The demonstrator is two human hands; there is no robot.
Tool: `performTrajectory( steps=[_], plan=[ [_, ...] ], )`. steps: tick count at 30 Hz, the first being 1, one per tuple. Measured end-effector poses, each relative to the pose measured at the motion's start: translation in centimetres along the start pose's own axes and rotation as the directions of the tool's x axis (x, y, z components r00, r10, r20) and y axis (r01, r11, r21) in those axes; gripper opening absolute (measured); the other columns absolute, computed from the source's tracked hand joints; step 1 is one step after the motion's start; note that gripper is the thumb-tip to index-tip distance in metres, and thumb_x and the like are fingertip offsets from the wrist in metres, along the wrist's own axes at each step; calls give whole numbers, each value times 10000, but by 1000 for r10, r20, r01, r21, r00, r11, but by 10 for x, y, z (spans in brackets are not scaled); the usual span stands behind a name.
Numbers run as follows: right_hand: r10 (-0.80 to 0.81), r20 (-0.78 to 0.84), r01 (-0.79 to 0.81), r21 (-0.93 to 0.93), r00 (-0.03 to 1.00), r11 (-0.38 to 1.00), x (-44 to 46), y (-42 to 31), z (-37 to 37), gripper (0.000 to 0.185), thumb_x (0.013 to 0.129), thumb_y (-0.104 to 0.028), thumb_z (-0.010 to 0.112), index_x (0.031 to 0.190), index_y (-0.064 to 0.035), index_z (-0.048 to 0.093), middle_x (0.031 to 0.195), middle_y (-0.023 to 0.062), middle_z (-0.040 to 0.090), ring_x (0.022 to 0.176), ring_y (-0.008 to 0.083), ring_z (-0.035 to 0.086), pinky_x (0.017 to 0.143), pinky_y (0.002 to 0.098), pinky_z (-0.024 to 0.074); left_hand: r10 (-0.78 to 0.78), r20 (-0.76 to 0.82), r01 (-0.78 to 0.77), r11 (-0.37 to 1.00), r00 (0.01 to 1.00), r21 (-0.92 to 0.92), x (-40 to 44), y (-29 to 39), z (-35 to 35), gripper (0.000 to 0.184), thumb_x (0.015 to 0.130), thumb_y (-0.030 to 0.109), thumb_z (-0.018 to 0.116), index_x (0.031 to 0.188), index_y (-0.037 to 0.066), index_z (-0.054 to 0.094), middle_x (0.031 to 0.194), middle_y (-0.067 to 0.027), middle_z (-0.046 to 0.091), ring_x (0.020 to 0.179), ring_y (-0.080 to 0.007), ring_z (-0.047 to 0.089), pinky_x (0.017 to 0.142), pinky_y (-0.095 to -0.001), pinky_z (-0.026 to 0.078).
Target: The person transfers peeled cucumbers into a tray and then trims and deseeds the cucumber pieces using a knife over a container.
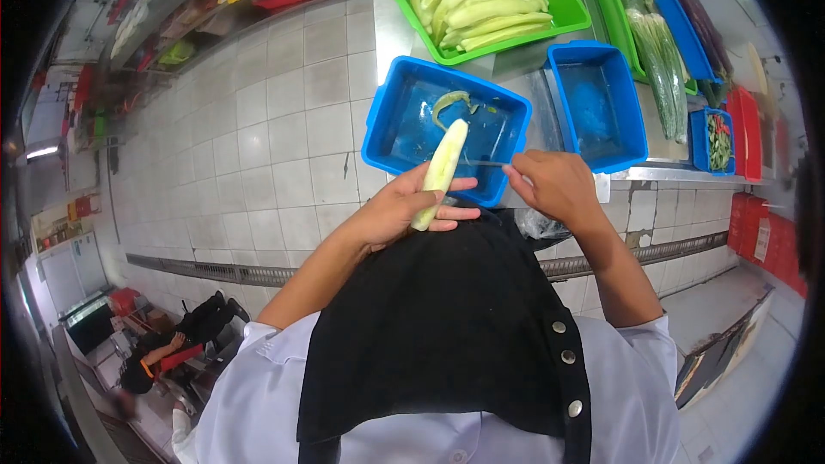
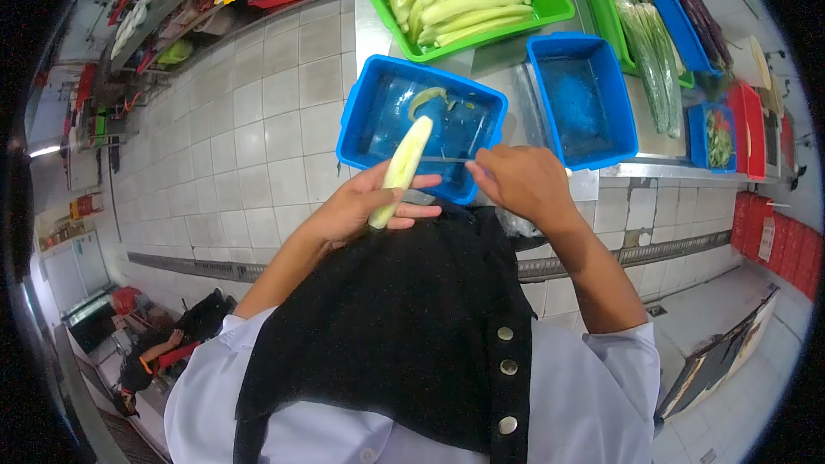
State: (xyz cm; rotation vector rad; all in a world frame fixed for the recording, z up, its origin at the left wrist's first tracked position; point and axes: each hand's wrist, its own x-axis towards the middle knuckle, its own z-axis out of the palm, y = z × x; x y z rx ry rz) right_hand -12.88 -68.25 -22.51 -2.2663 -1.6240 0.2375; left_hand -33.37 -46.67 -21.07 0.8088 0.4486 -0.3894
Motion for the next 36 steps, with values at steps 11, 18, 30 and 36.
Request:
performTrajectory(
  steps=[11,18,30,36],
  plan=[
    [130,16,-130,-24,991,991,-1,10,8,304,1024,-374,634,864,-120,679,758,102,691,691,357,701,600,480,538,-7,-17,6,999,1000,-38,3,-2,0,687,1082,19,424,1706,108,149,1597,-224,501,1317,-391,652,909,-305,648],
    [96,-14,-97,-27,995,995,-3,7,17,306,1021,-377,639,856,-122,678,768,101,692,694,350,705,598,475,541,-7,27,8,999,1000,-52,5,-6,-8,682,1096,32,446,1702,103,141,1593,-222,499,1305,-420,655,971,-350,632],
    [90,-24,-89,15,996,996,-2,5,15,310,1024,-372,633,850,-118,667,769,108,690,680,363,696,592,490,535,-18,-9,17,998,1000,-56,2,-1,-1,678,1071,2,423,1695,70,168,1587,-244,503,1309,-412,652,891,-300,658],
    [184,-39,-185,-19,982,983,-4,14,23,315,1030,-365,627,850,-111,678,775,119,703,684,369,699,609,490,544,-21,3,21,998,1000,-52,4,-3,-3,684,1069,6,432,1696,68,167,1587,-240,507,1312,-406,652,890,-299,655]
  ],
)
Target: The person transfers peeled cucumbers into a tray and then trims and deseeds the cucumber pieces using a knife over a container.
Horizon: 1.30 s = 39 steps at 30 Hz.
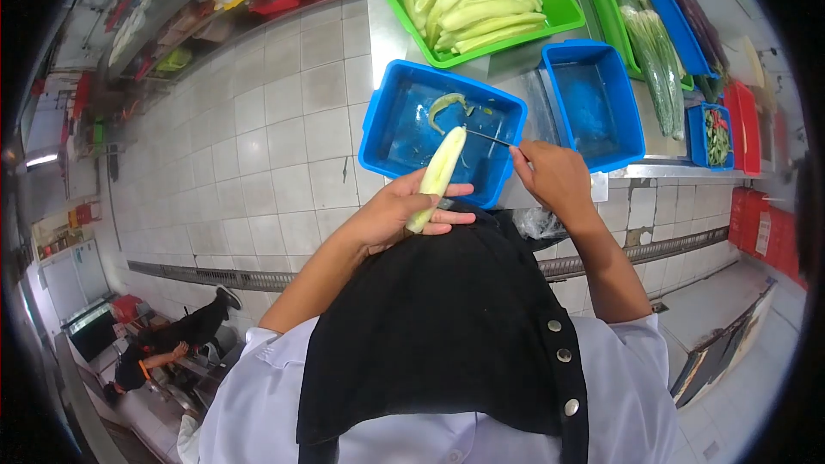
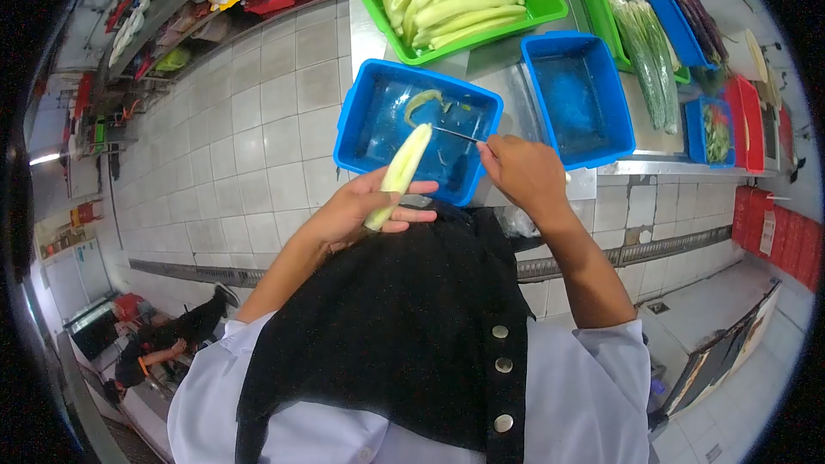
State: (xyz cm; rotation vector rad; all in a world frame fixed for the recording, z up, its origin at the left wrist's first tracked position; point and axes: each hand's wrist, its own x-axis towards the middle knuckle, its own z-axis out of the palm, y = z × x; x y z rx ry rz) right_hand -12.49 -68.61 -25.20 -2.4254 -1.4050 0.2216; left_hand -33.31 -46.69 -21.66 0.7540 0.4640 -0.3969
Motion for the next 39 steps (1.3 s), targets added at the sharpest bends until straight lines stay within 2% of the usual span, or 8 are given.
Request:
performTrajectory(
  steps=[4,10,14,19,26,28,31,39],
  plan=[
    [-135,-11,136,62,991,989,-1,-5,-2,312,1032,-363,628,863,-108,688,771,125,705,682,373,700,611,492,546,-25,-17,25,1000,1000,0,0,1,1,686,1070,13,436,1697,69,164,1586,-240,508,1313,-408,651,884,-295,657],
    [62,-15,-61,58,998,996,3,-3,5,315,1033,-351,628,849,-100,672,770,133,702,704,376,704,624,497,546,-16,6,16,1000,1000,-11,2,2,-2,692,1066,15,444,1696,64,160,1586,-248,501,1312,-418,649,877,-295,661],
    [-70,11,69,86,997,994,-3,-5,10,321,1041,-354,616,854,-99,673,781,134,706,709,388,702,626,510,543,-26,-13,25,999,1000,-35,2,3,-1,687,1067,18,444,1693,53,163,1586,-252,500,1303,-414,656,872,-294,664],
    [148,6,-148,72,989,986,1,-6,10,312,1038,-320,624,851,-74,671,812,140,694,739,404,679,643,511,516,-27,-2,27,999,1000,-18,4,4,-3,687,1064,17,447,1691,47,170,1582,-254,504,1295,-416,661,871,-295,666],
    [-27,21,25,121,999,992,-6,-9,20,331,1052,-341,607,852,-82,657,792,162,701,711,413,687,635,521,531,-37,10,38,998,999,-48,6,4,-4,696,1058,24,460,1689,34,165,1575,-265,506,1302,-418,655,880,-298,667],
    [164,-3,-163,120,986,979,-6,-6,30,336,1059,-330,601,846,-75,644,792,178,694,726,427,679,642,531,520,-37,4,37,998,999,-47,5,4,-4,698,1058,25,463,1688,28,162,1575,-266,506,1302,-420,654,879,-297,667],
    [217,-10,-214,128,976,968,-6,-5,27,321,1062,-315,601,856,-73,643,794,187,691,734,442,670,650,541,510,-26,-1,26,997,1000,-70,5,5,-6,700,1056,21,465,1687,22,161,1573,-269,505,1302,-421,653,883,-294,668],
    [-36,26,25,328,999,944,-11,-31,22,310,1030,-330,638,854,-76,661,808,142,689,786,409,683,672,506,527,-9,-48,4,995,999,-96,4,9,0,703,1046,-18,493,1683,55,203,1587,-268,488,1332,-401,637,971,-358,645]
  ],
)
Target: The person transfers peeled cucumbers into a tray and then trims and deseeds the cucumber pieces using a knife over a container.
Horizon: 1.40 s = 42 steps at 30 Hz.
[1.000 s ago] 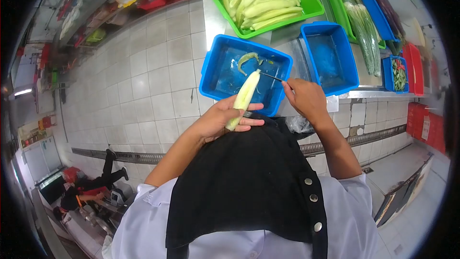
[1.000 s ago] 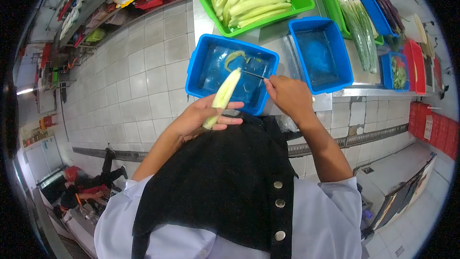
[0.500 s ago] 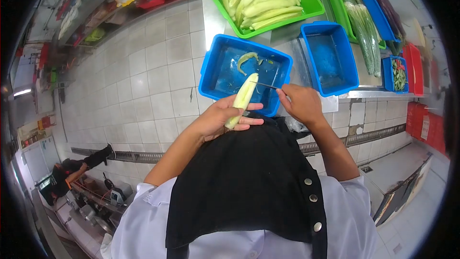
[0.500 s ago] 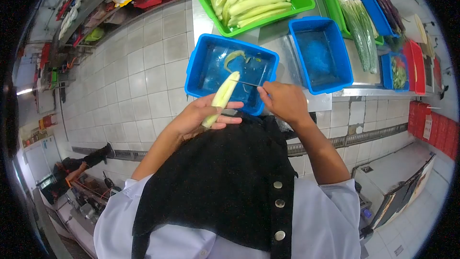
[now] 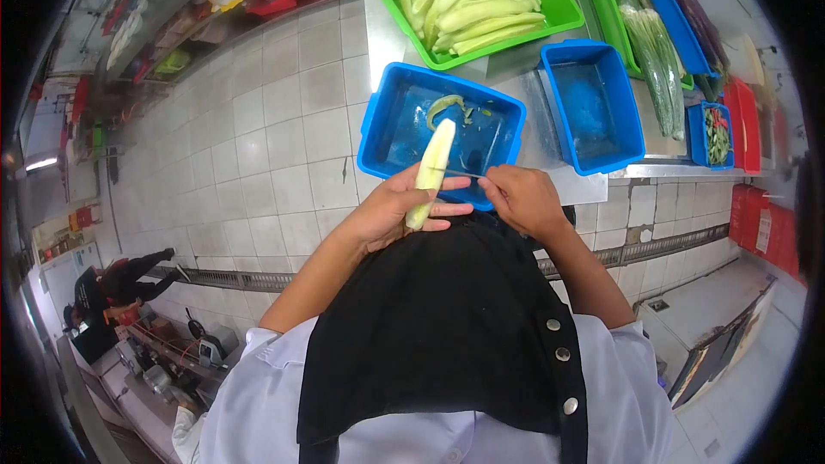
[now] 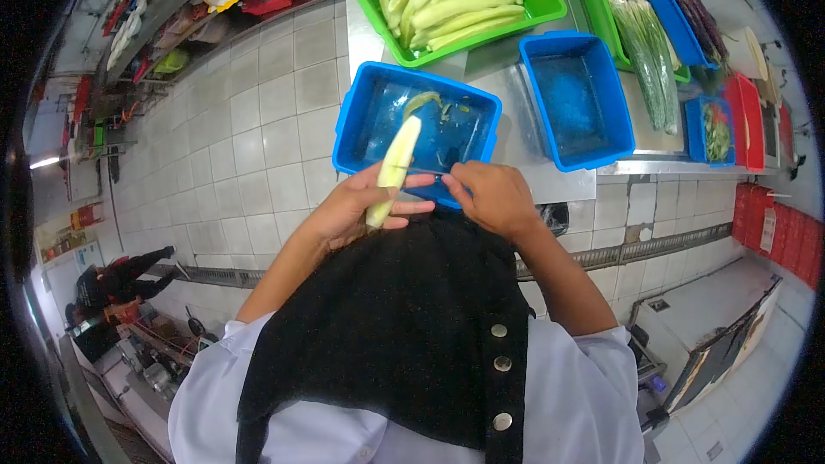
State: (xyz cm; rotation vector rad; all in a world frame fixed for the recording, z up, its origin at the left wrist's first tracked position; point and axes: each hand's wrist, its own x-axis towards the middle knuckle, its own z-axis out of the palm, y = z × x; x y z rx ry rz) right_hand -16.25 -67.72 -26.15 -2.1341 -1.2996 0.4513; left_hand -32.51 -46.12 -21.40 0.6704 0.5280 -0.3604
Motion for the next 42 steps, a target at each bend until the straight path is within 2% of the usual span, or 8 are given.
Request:
performTrajectory(
  steps=[11,16,20,23,32,34,38,42],
  plan=[
    [48,-4,-48,-255,999,966,7,-3,-31,315,1001,-341,681,807,-93,673,768,105,675,716,350,685,620,459,523,53,5,-53,998,999,18,7,-13,-5,707,1022,-104,471,1668,10,207,1597,-272,457,1409,-402,568,1108,-369,569],
    [-92,88,112,-266,992,957,4,-6,-32,321,989,-354,693,797,-98,677,754,101,678,699,347,690,599,462,520,30,10,-30,1000,999,5,6,-11,-5,677,1038,-85,449,1665,0,209,1597,-278,456,1407,-407,569,1110,-371,568],
    [25,0,-24,-297,1000,954,8,3,-31,318,986,-347,696,787,-100,672,745,103,676,686,351,685,590,468,512,16,15,-17,1000,1000,12,5,-12,-4,665,1046,-63,453,1664,-5,212,1586,-276,473,1408,-401,570,1098,-366,574],
    [-169,39,174,-223,985,959,7,-3,-33,315,988,-342,692,787,-101,675,740,108,678,671,353,680,585,468,508,11,11,-11,999,1000,33,3,-12,-4,668,1049,-43,466,1666,-3,211,1581,-273,483,1409,-396,571,1089,-365,579],
    [-115,16,116,-220,993,968,5,2,-31,323,989,-344,692,783,-96,681,738,112,674,665,364,670,581,461,508,-3,27,3,1000,1000,2,6,-12,-7,692,1035,-42,491,1668,0,214,1582,-272,483,1410,-405,567,1088,-354,579],
    [59,-7,-59,-272,998,961,6,7,-27,337,996,-352,682,787,-87,684,750,116,682,667,370,670,587,467,508,-2,41,2,1000,999,-2,7,-13,-6,696,1033,-42,493,1668,0,212,1582,-273,482,1410,-408,565,1089,-352,579],
    [-86,22,89,-208,996,974,3,4,-28,355,1005,-361,669,791,-79,685,763,125,689,669,380,670,596,478,509,-19,24,19,1000,1000,-10,5,-11,-5,700,1033,-37,503,1669,0,210,1580,-275,482,1411,-413,563,1088,-355,580],
    [76,25,-67,-257,997,964,4,8,-26,370,1012,-390,653,791,-94,680,763,124,704,709,373,704,628,499,539,-18,48,20,1000,999,-24,7,-10,-7,699,1033,-37,505,1667,-2,213,1579,-281,480,1410,-416,564,1088,-354,580]
  ],
)
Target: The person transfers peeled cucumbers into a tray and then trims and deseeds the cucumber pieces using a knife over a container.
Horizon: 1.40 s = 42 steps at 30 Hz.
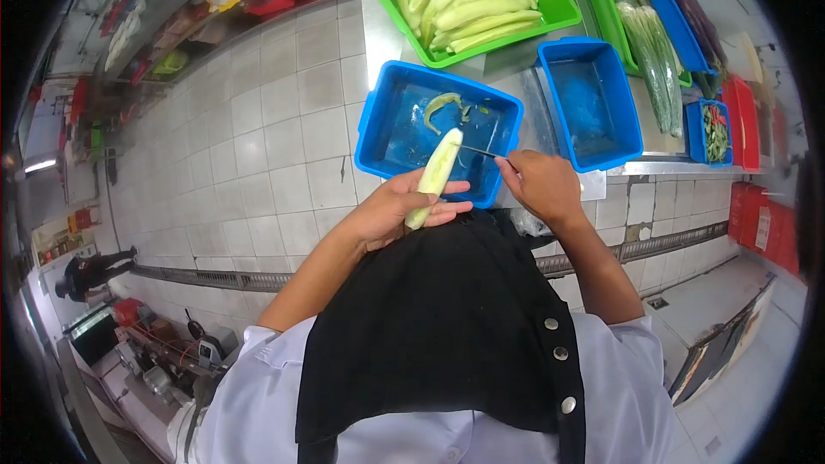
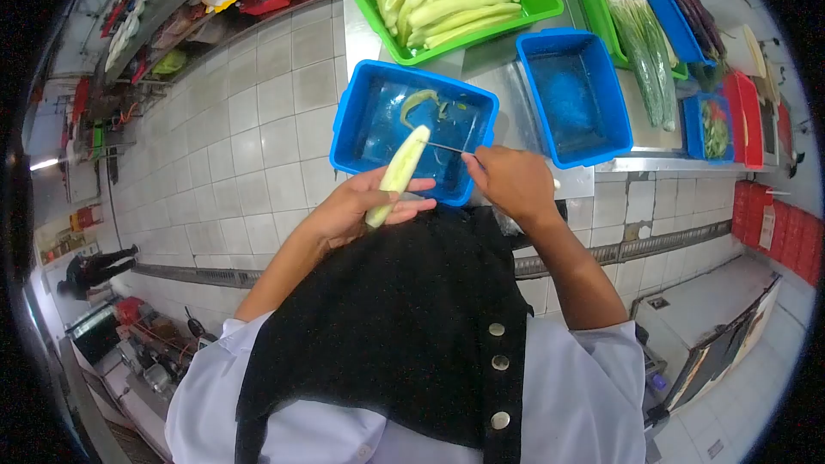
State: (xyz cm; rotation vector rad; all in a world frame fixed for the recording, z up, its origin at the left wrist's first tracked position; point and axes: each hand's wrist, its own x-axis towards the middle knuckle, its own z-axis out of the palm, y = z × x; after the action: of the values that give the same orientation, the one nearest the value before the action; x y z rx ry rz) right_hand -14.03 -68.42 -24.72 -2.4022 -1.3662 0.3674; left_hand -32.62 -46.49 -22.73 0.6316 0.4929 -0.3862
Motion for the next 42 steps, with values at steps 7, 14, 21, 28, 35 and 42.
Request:
performTrajectory(
  steps=[7,14,21,28,35,42],
  plan=[
    [36,-70,-36,6,997,999,1,1,5,370,1012,-362,659,781,-74,673,754,131,686,679,389,673,600,486,508,13,-5,-13,1000,1000,14,1,-1,0,701,1031,-27,514,1664,-12,212,1581,-277,482,1409,-414,565,1095,-359,576],
    [-1,18,1,-17,1000,1000,-1,-4,-1,360,1009,-356,657,783,-78,682,753,131,695,684,385,678,606,483,515,-8,-4,8,999,1000,39,1,0,0,697,1036,-25,507,1667,-2,212,1577,-268,494,1406,-405,570,1096,-366,574],
    [-37,14,37,-11,999,999,0,-9,-4,374,1009,-383,648,791,-83,694,750,132,701,684,384,687,605,488,520,-13,-37,15,999,999,50,1,0,1,665,1049,-44,483,1663,21,239,1572,-240,502,1383,-379,598,1114,-384,561],
    [-64,23,64,-7,998,998,-2,-9,-6,399,1023,-398,634,791,-78,693,751,149,699,683,391,684,614,496,519,-17,-47,20,998,999,65,1,-1,1,667,1056,-31,473,1671,21,221,1581,-251,498,1397,-394,583,1085,-370,581],
    [160,-32,-159,14,987,987,8,4,-12,377,1033,-390,643,861,-65,729,748,173,703,687,370,704,634,485,529,-7,-91,17,994,996,108,2,3,-2,552,1087,75,492,1614,19,337,1472,-221,604,1176,-291,707,949,-331,632],
    [44,170,-161,776,985,610,39,1,-7,315,1024,-266,724,1234,-31,714,1017,92,759,941,153,689,832,342,533,-111,-75,134,791,991,597,6,32,-30,337,1100,308,596,1295,42,670,751,18,650,577,-50,582,523,-202,486]
  ],
)
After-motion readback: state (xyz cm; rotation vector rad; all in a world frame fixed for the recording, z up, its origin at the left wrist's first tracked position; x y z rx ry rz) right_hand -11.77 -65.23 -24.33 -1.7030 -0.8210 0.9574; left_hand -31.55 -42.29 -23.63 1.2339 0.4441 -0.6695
